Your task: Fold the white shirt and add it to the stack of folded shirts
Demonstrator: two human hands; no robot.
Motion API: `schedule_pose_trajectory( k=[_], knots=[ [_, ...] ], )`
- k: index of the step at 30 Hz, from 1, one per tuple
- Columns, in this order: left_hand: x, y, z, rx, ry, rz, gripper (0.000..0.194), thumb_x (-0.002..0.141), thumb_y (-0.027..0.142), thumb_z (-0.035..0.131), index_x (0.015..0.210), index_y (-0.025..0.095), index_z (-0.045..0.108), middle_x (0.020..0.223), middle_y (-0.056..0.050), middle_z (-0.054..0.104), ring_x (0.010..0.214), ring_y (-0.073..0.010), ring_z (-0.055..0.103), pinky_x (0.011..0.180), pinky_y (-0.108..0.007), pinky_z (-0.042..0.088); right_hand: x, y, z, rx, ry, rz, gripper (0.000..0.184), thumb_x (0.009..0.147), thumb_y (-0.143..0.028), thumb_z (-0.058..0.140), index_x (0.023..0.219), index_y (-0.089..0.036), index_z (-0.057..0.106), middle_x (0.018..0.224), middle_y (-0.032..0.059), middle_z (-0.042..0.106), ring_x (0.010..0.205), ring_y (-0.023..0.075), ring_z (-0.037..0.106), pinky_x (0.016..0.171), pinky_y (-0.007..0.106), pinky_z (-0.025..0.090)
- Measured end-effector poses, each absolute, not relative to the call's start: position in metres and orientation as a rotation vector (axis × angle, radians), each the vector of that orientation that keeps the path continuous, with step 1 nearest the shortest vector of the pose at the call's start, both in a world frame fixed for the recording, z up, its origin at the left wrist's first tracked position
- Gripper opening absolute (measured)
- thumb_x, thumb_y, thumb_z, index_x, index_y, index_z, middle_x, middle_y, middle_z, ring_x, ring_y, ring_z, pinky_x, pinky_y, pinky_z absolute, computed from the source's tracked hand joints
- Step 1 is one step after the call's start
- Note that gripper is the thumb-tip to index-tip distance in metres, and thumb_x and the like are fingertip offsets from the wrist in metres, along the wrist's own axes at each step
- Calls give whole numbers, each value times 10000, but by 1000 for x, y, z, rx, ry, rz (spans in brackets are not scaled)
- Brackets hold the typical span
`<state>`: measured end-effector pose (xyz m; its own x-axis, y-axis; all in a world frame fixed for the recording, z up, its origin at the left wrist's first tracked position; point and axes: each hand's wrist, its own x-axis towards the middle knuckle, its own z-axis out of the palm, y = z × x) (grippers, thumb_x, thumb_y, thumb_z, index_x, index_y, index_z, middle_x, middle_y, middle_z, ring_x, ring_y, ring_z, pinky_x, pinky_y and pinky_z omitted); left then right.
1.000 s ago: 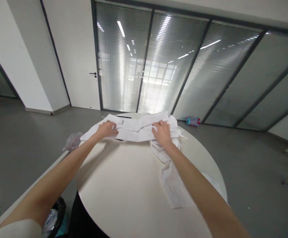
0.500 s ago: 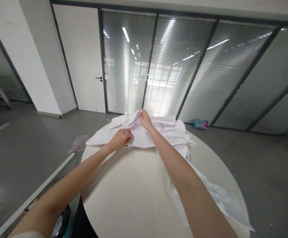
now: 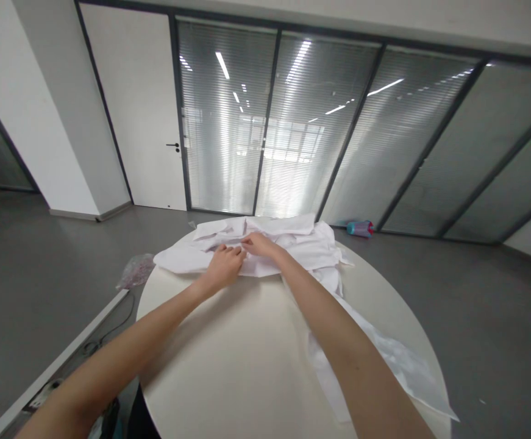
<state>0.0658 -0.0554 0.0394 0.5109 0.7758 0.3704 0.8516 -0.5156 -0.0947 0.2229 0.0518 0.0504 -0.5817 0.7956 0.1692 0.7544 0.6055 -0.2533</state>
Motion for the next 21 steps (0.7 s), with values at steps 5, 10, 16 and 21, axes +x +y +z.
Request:
schedule_pose_trajectory(
  k=[5, 10, 16, 21],
  knots=[
    [65, -119, 22, -2714, -1239, -198, 141, 904, 134, 544, 982, 176, 655, 946, -75, 697, 840, -250, 680, 699, -335, 464, 220, 42, 40, -1340, -2550, 152, 218, 790, -280, 736, 983, -179, 728, 1024, 68, 714, 906, 196, 637, 774, 238, 437],
    [54, -137, 22, -2832, -1301, -158, 107, 925, 262, 598, 904, 190, 676, 899, -55, 707, 806, -228, 683, 637, -283, 452, 210, 34, 33, -1438, -2433, 104, 198, 876, -112, 517, 887, -177, 704, 1023, 91, 705, 957, 211, 638, 818, 277, 447],
    [42, -135, 37, -2834, -1435, -409, 259, 985, 367, 508, 884, 201, 679, 826, -29, 695, 712, -185, 665, 621, -258, 462, 214, 22, 61, -1444, -2171, 10, 215, 965, -187, 398, 1012, -177, 608, 1143, 135, 637, 1035, 232, 613, 903, 343, 455],
    [43, -124, 40, -2560, -1389, -943, 382, 985, 233, 431, 1357, 224, 516, 1281, -131, 589, 1148, -261, 608, 937, -397, 510, 217, 22, 109, -1039, -1569, 366, 129, 1003, -310, 362, 1060, -237, 451, 955, 45, 618, 877, 182, 641, 854, 356, 514]
  ],
)
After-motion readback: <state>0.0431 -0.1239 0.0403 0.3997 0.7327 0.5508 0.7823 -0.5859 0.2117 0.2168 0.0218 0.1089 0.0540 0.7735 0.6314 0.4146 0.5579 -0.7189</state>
